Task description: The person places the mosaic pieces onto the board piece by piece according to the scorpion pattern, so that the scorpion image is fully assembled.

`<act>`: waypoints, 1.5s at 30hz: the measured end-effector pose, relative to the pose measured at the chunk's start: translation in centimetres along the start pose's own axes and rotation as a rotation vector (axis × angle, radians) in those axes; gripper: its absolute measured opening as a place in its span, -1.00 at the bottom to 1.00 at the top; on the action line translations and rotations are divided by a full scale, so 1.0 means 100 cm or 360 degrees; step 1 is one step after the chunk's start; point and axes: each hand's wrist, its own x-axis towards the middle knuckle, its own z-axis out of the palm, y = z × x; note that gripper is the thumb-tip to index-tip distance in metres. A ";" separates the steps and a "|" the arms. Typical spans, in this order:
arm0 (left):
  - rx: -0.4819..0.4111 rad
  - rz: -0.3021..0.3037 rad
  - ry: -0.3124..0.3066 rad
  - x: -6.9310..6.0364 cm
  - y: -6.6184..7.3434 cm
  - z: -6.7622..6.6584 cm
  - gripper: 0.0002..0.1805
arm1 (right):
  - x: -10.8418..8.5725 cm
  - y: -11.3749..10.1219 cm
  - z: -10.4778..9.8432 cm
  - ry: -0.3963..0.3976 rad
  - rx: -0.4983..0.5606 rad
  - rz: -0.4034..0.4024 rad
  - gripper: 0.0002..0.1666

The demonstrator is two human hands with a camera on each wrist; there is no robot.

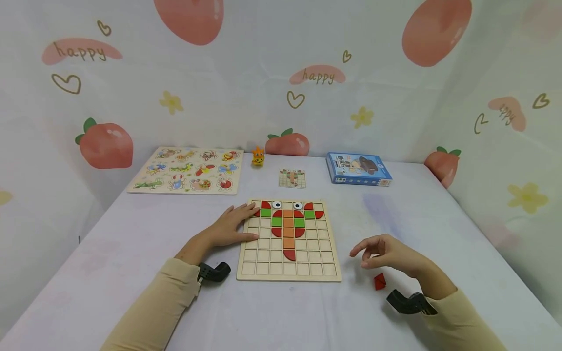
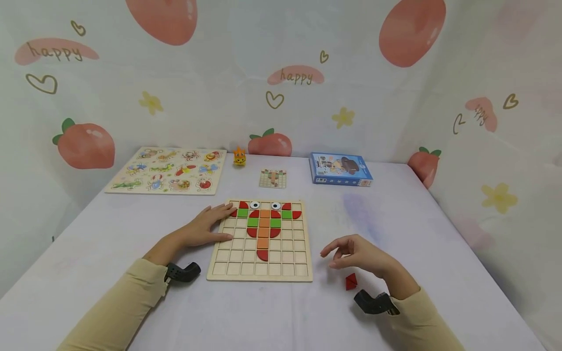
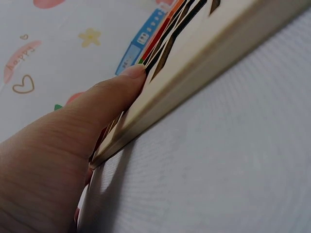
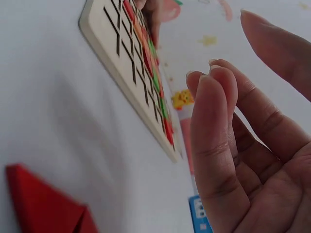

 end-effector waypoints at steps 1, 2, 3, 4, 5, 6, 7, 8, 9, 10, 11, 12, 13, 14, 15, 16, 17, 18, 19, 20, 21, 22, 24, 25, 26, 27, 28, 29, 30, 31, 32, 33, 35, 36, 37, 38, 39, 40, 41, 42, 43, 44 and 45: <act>-0.0003 -0.0002 -0.0002 0.000 0.000 0.000 -0.09 | -0.003 0.002 0.000 0.0014 0.0000 0.0014 -0.63; -0.0003 -0.0003 -0.0002 0.000 0.000 0.000 -0.09 | -0.005 0.004 0.000 0.0028 -0.0003 0.0028 -0.63; -0.0004 -0.0005 -0.0004 0.000 0.000 0.000 -0.09 | -0.007 0.006 0.000 0.0045 -0.0009 0.0043 -0.62; -0.0002 -0.0006 -0.0004 0.000 0.000 0.000 -0.09 | -0.010 0.008 0.000 0.0060 -0.0008 0.0058 -0.62; 0.0000 -0.0004 -0.0002 -0.001 0.000 0.000 -0.09 | -0.013 0.010 -0.001 0.0076 -0.0011 0.0068 -0.61; 0.0001 -0.0001 -0.0001 -0.001 0.000 0.001 -0.09 | -0.015 0.012 -0.001 0.0089 -0.0017 0.0076 -0.61; 0.0001 0.0000 0.0000 -0.001 0.000 0.001 -0.09 | -0.018 0.014 -0.001 0.0100 -0.0027 0.0084 -0.60; 0.0002 0.0001 0.0002 -0.001 0.000 0.001 -0.09 | -0.021 0.016 -0.002 0.0114 -0.0032 0.0094 -0.60; 0.0000 0.0001 0.0002 -0.001 0.000 0.001 -0.09 | -0.024 0.018 -0.002 0.0124 -0.0029 0.0100 -0.59; 0.0000 0.0003 0.0005 -0.001 0.000 0.001 -0.09 | -0.027 0.020 -0.002 0.0132 -0.0027 0.0109 -0.59; -0.0003 0.0003 0.0005 -0.001 0.000 0.001 -0.09 | -0.029 0.022 -0.003 0.0145 -0.0034 0.0126 -0.58; -0.0003 0.0004 0.0006 -0.001 0.000 0.001 -0.09 | -0.031 0.024 -0.003 0.0156 -0.0036 0.0146 -0.58; -0.0002 0.0002 0.0006 -0.001 -0.001 0.001 -0.09 | -0.033 0.027 -0.002 0.0161 -0.0038 0.0163 -0.58; -0.0003 0.0003 0.0007 -0.001 -0.001 0.001 -0.09 | -0.034 0.029 -0.002 0.0161 -0.0035 0.0177 -0.57; -0.0002 0.0005 0.0009 -0.001 -0.001 0.001 -0.09 | -0.036 0.031 -0.001 0.0155 -0.0031 0.0183 -0.55; -0.0001 0.0006 0.0010 -0.001 -0.001 0.001 -0.09 | -0.036 0.032 -0.001 0.0151 -0.0033 0.0184 -0.55; 0.0001 0.0006 0.0010 -0.001 -0.001 0.001 -0.09 | -0.037 0.034 0.000 0.0143 -0.0034 0.0173 -0.54; 0.0005 0.0007 0.0011 -0.001 -0.001 0.001 -0.09 | -0.037 0.035 0.001 0.0134 -0.0041 0.0149 -0.53; 0.0004 0.0006 0.0011 -0.001 -0.001 0.001 -0.09 | -0.038 0.036 0.002 0.0126 -0.0055 0.0115 -0.52; 0.0003 0.0005 0.0011 -0.002 -0.001 0.001 -0.09 | -0.038 0.037 0.002 0.0129 -0.0076 0.0093 -0.51; 0.0003 0.0003 0.0010 -0.002 -0.001 0.001 -0.09 | -0.038 0.038 0.003 0.0127 -0.0103 0.0060 -0.51; 0.0005 0.0001 0.0010 -0.002 -0.001 0.000 -0.09 | -0.038 0.039 0.003 0.0130 -0.0130 0.0034 -0.53; 0.0004 -0.0001 0.0008 -0.002 -0.001 0.000 -0.09 | -0.037 0.040 0.005 0.0135 -0.0185 -0.0019 -0.58; 0.0004 -0.0003 0.0007 -0.002 0.000 0.000 -0.09 | -0.037 0.040 0.005 0.0135 -0.0203 -0.0037 -0.61; 0.0006 -0.0003 0.0006 -0.002 0.000 0.000 -0.09 | -0.036 0.040 0.006 0.0131 -0.0218 -0.0056 -0.64; 0.0009 -0.0003 0.0004 -0.002 0.000 -0.001 -0.09 | -0.036 0.040 0.006 0.0125 -0.0227 -0.0079 -0.67; 0.0010 -0.0003 0.0004 -0.002 0.000 -0.001 -0.09 | -0.035 0.040 0.007 0.0125 -0.0232 -0.0090 -0.70; 0.0012 -0.0004 0.0003 -0.002 0.000 -0.001 -0.09 | -0.035 0.040 0.007 0.0125 -0.0244 -0.0100 -0.72; 0.0014 -0.0005 0.0002 -0.002 0.000 -0.001 -0.09 | -0.034 0.040 0.007 0.0128 -0.0255 -0.0101 -0.73; 0.0015 -0.0007 0.0002 -0.002 0.000 -0.001 -0.09 | -0.034 0.039 0.007 0.0133 -0.0269 -0.0096 -0.74; 0.0015 -0.0008 0.0001 -0.002 0.000 -0.001 -0.09 | -0.033 0.038 0.007 0.0142 -0.0289 -0.0091 -0.74; 0.0016 -0.0010 0.0001 -0.002 0.000 -0.001 -0.09 | -0.032 0.038 0.006 0.0154 -0.0308 -0.0071 -0.74; 0.0015 -0.0011 0.0002 -0.002 0.000 -0.001 -0.09 | -0.030 0.037 0.006 0.0176 -0.0347 -0.0043 -0.73; 0.0013 -0.0013 0.0003 -0.002 0.000 -0.001 -0.09 | -0.028 0.037 0.006 0.0187 -0.0362 -0.0029 -0.73; 0.0012 -0.0014 0.0005 -0.002 0.000 -0.001 -0.09 | -0.026 0.037 0.006 0.0196 -0.0374 -0.0015 -0.72; 0.0011 -0.0014 0.0005 -0.002 0.000 0.000 -0.09 | -0.024 0.036 0.006 0.0205 -0.0384 0.0002 -0.71; 0.0009 -0.0015 0.0005 -0.002 0.000 0.000 -0.09 | -0.023 0.036 0.007 0.0211 -0.0390 0.0021 -0.70; 0.0008 -0.0016 0.0004 -0.002 0.000 0.000 -0.09 | -0.021 0.035 0.007 0.0219 -0.0398 0.0037 -0.70; 0.0007 -0.0017 0.0002 -0.002 0.000 0.000 -0.09 | -0.018 0.034 0.007 0.0227 -0.0408 0.0052 -0.70; 0.0006 -0.0019 0.0000 -0.002 0.000 0.000 -0.09 | -0.016 0.034 0.007 0.0238 -0.0411 0.0073 -0.70; 0.0006 -0.0020 -0.0002 -0.002 0.000 0.000 -0.09 | -0.015 0.033 0.007 0.0246 -0.0414 0.0082 -0.70; 0.0004 -0.0021 -0.0005 -0.002 0.000 0.000 -0.09 | -0.013 0.032 0.008 0.0256 -0.0420 0.0087 -0.70; 0.0002 -0.0023 -0.0006 -0.002 0.000 0.000 -0.09 | -0.011 0.031 0.008 0.0266 -0.0423 0.0090 -0.71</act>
